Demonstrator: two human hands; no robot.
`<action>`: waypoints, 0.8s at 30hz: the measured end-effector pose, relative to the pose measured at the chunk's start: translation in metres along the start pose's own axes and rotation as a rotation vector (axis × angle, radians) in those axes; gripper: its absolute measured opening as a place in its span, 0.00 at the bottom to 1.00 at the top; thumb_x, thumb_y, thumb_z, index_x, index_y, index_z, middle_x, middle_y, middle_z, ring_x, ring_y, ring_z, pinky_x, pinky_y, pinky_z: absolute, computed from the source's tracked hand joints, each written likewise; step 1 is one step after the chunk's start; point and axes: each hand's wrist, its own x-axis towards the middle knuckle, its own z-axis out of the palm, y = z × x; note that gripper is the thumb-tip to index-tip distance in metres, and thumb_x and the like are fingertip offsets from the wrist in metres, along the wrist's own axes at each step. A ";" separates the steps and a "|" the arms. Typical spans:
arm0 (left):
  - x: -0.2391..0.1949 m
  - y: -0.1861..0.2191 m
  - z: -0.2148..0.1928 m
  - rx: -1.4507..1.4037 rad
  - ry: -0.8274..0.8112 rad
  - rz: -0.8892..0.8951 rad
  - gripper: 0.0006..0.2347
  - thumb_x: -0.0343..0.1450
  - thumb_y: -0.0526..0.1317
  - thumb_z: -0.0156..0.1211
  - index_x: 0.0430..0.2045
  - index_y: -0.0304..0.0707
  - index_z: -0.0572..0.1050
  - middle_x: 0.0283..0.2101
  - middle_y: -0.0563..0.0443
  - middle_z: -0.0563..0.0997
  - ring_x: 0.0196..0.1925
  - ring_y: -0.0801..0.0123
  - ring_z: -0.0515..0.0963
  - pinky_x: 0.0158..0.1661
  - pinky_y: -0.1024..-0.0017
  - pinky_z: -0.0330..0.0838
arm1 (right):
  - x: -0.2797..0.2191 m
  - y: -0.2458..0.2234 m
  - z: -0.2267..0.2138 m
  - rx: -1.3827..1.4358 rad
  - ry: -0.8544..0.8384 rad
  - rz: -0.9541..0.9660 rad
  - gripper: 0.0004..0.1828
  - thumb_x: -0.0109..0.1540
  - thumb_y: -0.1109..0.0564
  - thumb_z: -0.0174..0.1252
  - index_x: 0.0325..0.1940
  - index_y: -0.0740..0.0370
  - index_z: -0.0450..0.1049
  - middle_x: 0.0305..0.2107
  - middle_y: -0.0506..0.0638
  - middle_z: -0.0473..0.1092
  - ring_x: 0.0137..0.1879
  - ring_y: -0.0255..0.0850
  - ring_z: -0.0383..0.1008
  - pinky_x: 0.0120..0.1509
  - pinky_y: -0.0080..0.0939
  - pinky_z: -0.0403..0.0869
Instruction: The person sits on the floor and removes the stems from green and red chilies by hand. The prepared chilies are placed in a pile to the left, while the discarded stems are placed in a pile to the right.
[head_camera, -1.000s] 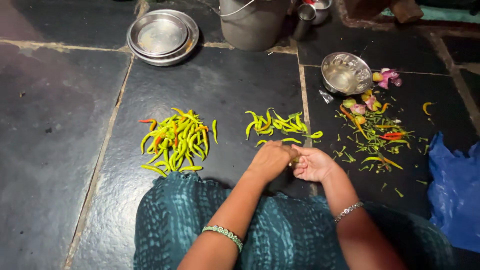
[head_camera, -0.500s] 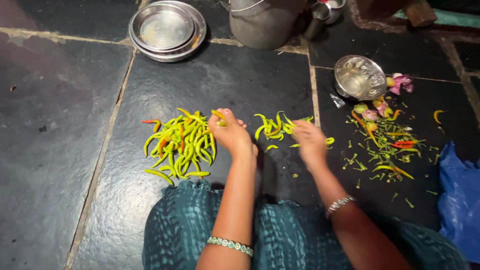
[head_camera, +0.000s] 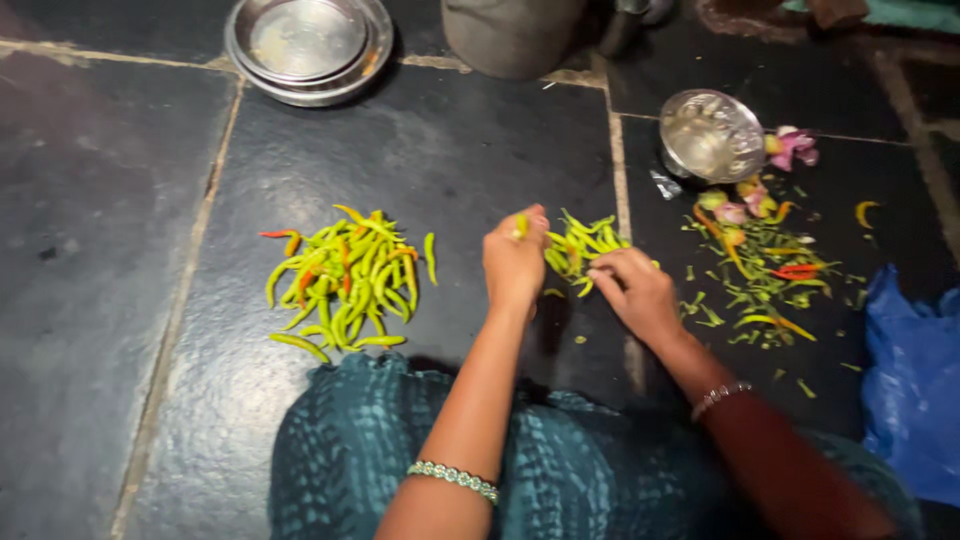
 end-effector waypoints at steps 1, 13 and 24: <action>-0.006 -0.004 0.005 0.231 -0.041 0.104 0.11 0.70 0.41 0.63 0.41 0.35 0.82 0.37 0.40 0.87 0.41 0.60 0.87 0.41 0.65 0.77 | -0.005 0.002 -0.005 0.145 0.052 0.203 0.08 0.63 0.58 0.66 0.45 0.63 0.79 0.35 0.50 0.77 0.39 0.37 0.78 0.44 0.35 0.75; -0.054 -0.014 0.012 0.621 -0.632 -0.075 0.08 0.67 0.40 0.62 0.30 0.31 0.78 0.28 0.35 0.85 0.32 0.44 0.88 0.35 0.55 0.78 | -0.028 -0.007 0.002 0.639 -0.026 0.558 0.10 0.68 0.54 0.57 0.43 0.64 0.77 0.26 0.44 0.72 0.29 0.29 0.69 0.32 0.30 0.68; -0.025 -0.025 0.001 0.598 -0.421 0.310 0.06 0.67 0.37 0.65 0.34 0.36 0.81 0.33 0.36 0.84 0.36 0.50 0.84 0.39 0.59 0.76 | -0.038 0.082 0.007 1.539 0.150 0.950 0.05 0.66 0.60 0.60 0.46 0.62 0.74 0.25 0.45 0.69 0.27 0.32 0.67 0.31 0.31 0.68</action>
